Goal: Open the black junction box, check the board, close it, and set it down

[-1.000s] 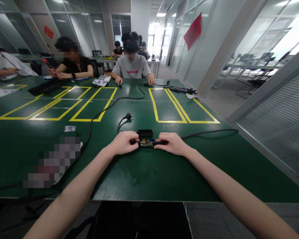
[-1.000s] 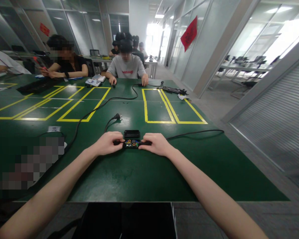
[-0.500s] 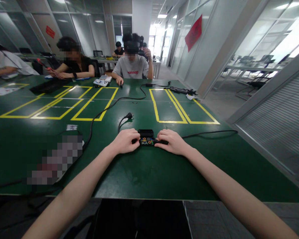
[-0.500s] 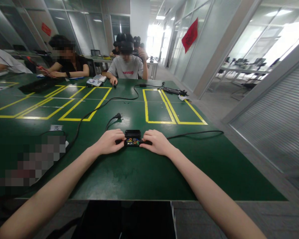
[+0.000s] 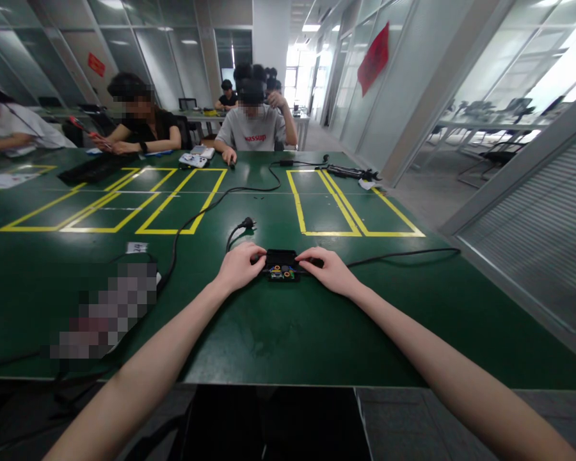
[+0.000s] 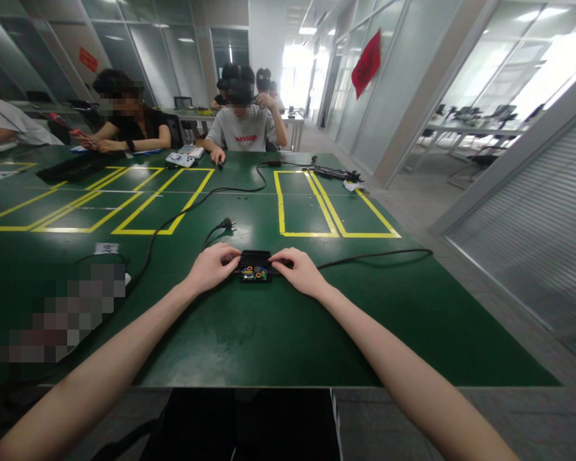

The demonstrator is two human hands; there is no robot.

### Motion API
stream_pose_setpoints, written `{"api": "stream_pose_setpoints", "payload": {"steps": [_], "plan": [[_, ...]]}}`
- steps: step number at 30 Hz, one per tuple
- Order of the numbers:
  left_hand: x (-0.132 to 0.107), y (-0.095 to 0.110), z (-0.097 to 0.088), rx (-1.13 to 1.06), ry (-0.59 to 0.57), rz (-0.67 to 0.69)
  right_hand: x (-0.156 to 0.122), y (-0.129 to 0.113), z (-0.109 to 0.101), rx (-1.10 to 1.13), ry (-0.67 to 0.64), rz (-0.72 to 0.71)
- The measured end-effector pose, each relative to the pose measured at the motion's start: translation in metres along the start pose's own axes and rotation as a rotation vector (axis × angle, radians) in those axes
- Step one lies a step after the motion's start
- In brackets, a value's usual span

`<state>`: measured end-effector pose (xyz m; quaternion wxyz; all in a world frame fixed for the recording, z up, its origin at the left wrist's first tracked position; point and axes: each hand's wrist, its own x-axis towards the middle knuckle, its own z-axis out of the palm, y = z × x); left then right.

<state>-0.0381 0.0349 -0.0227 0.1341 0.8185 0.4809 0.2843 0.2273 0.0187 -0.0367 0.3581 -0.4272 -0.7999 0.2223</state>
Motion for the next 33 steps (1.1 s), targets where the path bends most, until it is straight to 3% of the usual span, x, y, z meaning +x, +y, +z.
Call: {"api": "stream_pose_setpoints", "payload": {"steps": [4, 10, 13, 19, 33], "plan": [[-0.0008, 0.0019, -0.0010, -0.066, 0.017, -0.020, -0.0003, -0.0050, -0.0006, 0.056, 0.007, 0.013], [0.0006, -0.0004, -0.0027, -0.456, -0.028, -0.136, 0.0001, -0.0034, -0.0021, 0.162, 0.022, 0.075], [0.0019, -0.0019, -0.0013, -0.540, -0.040, -0.171, 0.0009, -0.0003, -0.0016, 0.215, 0.053, 0.129], [0.0031, -0.0023, 0.0008, -0.593, -0.011, -0.182, 0.0018, 0.0025, 0.0017, 0.319, 0.120, 0.157], [0.0026, -0.0005, -0.0020, -0.601, -0.042, -0.173, 0.0005, -0.0063, -0.0028, 0.260, 0.078, 0.151]]}}
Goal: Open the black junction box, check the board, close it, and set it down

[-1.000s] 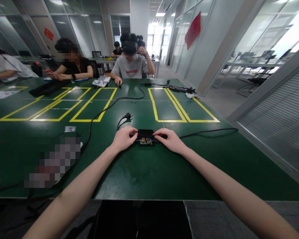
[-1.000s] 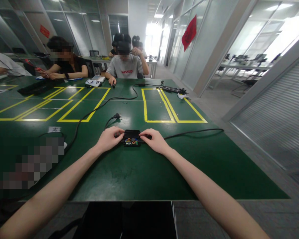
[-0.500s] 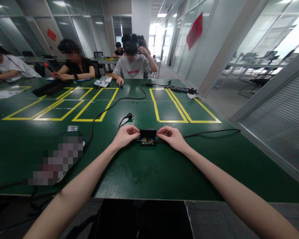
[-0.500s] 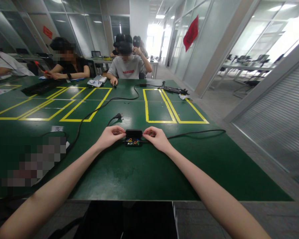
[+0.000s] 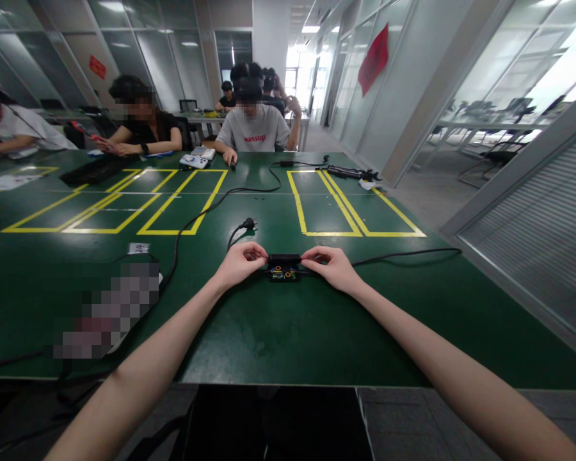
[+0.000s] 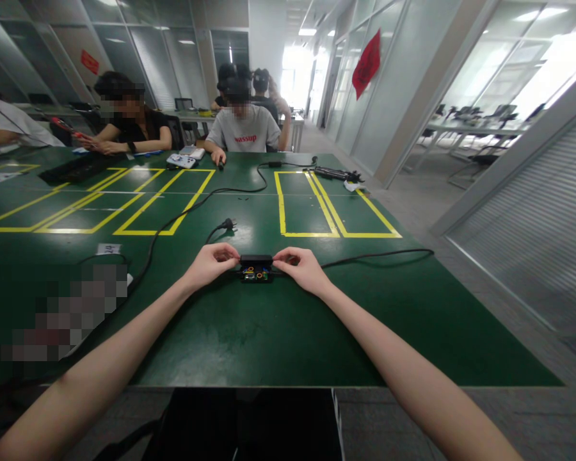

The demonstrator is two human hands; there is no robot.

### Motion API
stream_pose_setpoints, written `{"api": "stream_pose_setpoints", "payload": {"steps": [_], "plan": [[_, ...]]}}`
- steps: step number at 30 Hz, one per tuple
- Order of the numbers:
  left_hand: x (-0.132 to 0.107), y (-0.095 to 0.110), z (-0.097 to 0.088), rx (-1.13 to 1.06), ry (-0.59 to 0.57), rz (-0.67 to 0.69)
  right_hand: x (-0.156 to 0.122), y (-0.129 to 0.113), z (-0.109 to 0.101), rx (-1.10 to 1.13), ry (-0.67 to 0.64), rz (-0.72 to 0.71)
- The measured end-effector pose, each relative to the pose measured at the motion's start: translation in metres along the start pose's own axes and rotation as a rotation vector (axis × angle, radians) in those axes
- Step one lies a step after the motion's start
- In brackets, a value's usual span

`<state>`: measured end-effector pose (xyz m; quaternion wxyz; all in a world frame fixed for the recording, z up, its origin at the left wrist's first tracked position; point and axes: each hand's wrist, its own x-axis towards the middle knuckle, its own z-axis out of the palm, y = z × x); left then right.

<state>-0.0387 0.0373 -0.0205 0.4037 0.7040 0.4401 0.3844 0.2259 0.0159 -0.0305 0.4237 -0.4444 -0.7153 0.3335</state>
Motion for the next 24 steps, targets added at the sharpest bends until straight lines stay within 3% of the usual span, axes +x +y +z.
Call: {"api": "stream_pose_setpoints", "payload": {"steps": [4, 11, 19, 24], "plan": [[-0.002, 0.003, -0.001, 0.039, -0.025, 0.006, -0.002, -0.001, 0.000, -0.017, -0.031, -0.046], [-0.007, 0.012, 0.002, 0.140, -0.037, 0.097, -0.004, -0.005, 0.000, -0.118, -0.115, -0.250], [-0.008, 0.011, 0.005, 0.194, -0.048, 0.152, -0.005, -0.005, -0.001, -0.180, -0.049, -0.200], [-0.008, 0.012, 0.004, 0.278, -0.049, 0.212, -0.007, -0.007, 0.000, -0.210, -0.140, -0.234]]}}
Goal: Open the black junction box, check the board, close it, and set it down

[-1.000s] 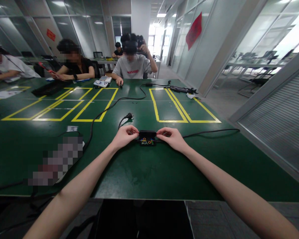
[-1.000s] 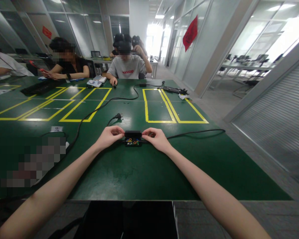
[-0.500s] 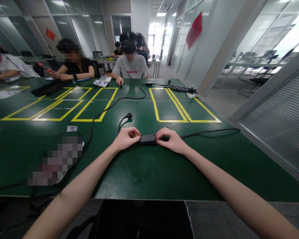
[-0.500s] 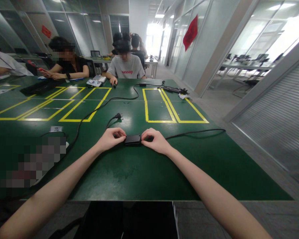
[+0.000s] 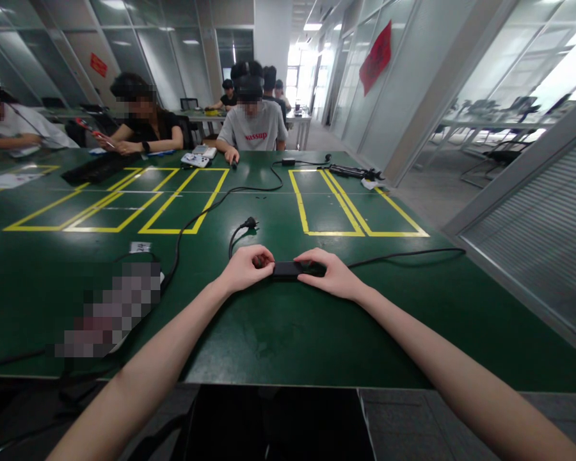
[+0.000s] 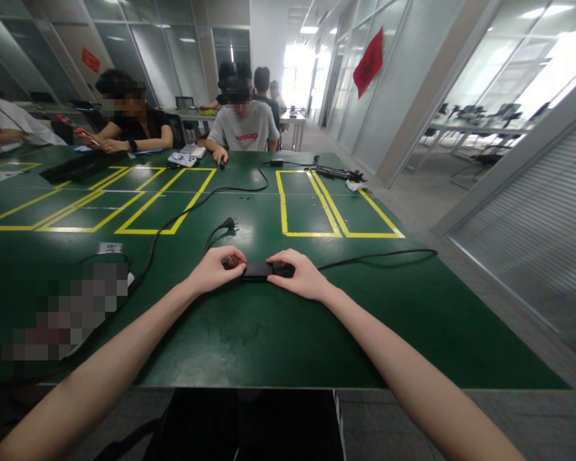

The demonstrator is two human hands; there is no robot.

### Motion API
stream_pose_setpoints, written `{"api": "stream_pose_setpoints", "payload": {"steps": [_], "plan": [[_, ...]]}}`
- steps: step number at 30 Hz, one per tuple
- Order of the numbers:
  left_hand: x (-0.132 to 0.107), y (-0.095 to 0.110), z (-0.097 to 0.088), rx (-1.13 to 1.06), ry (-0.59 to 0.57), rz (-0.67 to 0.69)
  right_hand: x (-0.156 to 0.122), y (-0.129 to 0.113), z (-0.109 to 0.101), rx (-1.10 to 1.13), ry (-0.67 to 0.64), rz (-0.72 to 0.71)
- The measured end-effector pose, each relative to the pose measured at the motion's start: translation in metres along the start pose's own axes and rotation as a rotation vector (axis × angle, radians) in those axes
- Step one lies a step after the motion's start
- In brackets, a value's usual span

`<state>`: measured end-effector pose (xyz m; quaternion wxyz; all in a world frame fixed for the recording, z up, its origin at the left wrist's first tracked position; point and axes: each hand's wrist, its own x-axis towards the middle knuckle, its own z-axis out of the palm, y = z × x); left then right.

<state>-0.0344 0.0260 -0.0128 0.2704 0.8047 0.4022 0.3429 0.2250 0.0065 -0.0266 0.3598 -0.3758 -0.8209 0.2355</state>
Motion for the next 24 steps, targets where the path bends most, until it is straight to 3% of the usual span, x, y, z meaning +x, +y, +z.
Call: {"api": "stream_pose_setpoints", "payload": {"steps": [9, 17, 24], "plan": [[0.003, 0.001, 0.012, 0.164, -0.069, -0.013, 0.000, 0.005, 0.002, -0.009, -0.023, 0.013], [0.005, 0.007, 0.017, 0.343, -0.088, 0.068, 0.000, 0.009, 0.008, -0.089, 0.000, -0.002], [0.004, 0.010, 0.023, 0.401, -0.106, 0.089, 0.002, -0.001, 0.012, -0.227, -0.070, -0.158]]}}
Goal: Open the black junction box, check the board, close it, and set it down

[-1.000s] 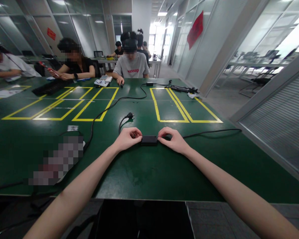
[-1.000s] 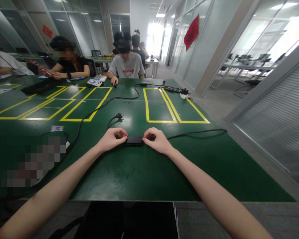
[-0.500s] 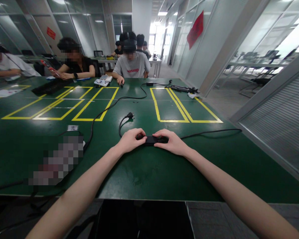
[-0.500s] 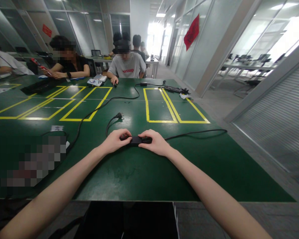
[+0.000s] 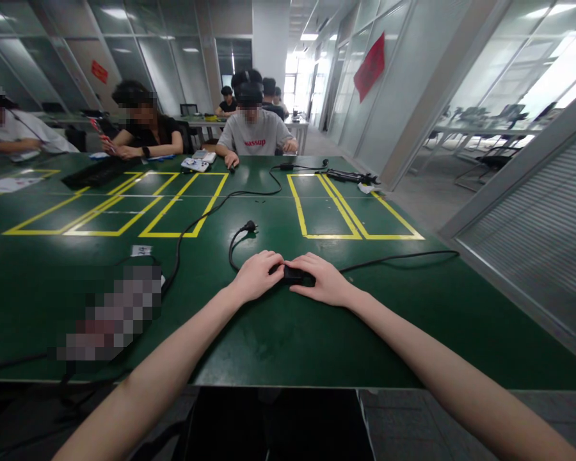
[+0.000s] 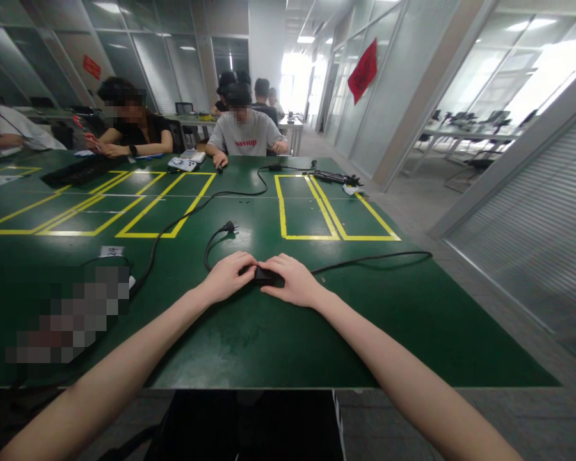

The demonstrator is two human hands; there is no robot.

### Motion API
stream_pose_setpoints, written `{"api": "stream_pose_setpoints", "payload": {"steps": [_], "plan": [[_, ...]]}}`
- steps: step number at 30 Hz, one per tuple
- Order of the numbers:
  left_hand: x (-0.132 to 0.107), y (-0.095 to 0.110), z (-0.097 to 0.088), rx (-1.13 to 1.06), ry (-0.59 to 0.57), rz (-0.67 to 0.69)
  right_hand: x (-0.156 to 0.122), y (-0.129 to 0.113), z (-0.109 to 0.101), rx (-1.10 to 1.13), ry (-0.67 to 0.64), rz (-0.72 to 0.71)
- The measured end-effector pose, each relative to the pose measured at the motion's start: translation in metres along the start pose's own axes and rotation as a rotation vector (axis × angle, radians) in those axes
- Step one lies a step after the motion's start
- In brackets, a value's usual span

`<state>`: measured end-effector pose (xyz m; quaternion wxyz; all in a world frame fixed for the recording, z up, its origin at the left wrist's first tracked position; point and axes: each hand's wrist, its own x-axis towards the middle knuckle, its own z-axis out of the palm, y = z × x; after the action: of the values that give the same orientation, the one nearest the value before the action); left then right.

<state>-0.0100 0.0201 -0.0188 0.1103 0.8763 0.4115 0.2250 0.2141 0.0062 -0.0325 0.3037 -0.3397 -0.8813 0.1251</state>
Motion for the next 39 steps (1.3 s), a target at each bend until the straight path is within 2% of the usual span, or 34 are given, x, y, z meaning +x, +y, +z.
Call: {"api": "stream_pose_setpoints", "payload": {"steps": [4, 14, 19, 24, 28, 39], "plan": [[-0.002, 0.003, 0.000, 0.071, 0.011, 0.027, 0.001, -0.003, 0.000, -0.079, -0.025, -0.048], [-0.009, 0.006, -0.007, 0.107, -0.074, 0.155, -0.002, -0.003, -0.007, -0.181, -0.019, -0.010], [-0.008, 0.007, -0.009, 0.143, -0.125, 0.199, -0.001, -0.007, -0.012, -0.232, -0.058, -0.056], [-0.008, 0.006, -0.013, 0.136, -0.130, 0.234, 0.000, -0.005, -0.016, -0.282, -0.097, -0.139], [-0.008, 0.004, -0.014, 0.085, -0.099, 0.265, 0.000, -0.005, -0.017, -0.305, -0.098, -0.147], [-0.007, 0.004, -0.011, 0.052, -0.078, 0.219, -0.001, -0.006, -0.016, -0.236, 0.016, -0.118]]}}
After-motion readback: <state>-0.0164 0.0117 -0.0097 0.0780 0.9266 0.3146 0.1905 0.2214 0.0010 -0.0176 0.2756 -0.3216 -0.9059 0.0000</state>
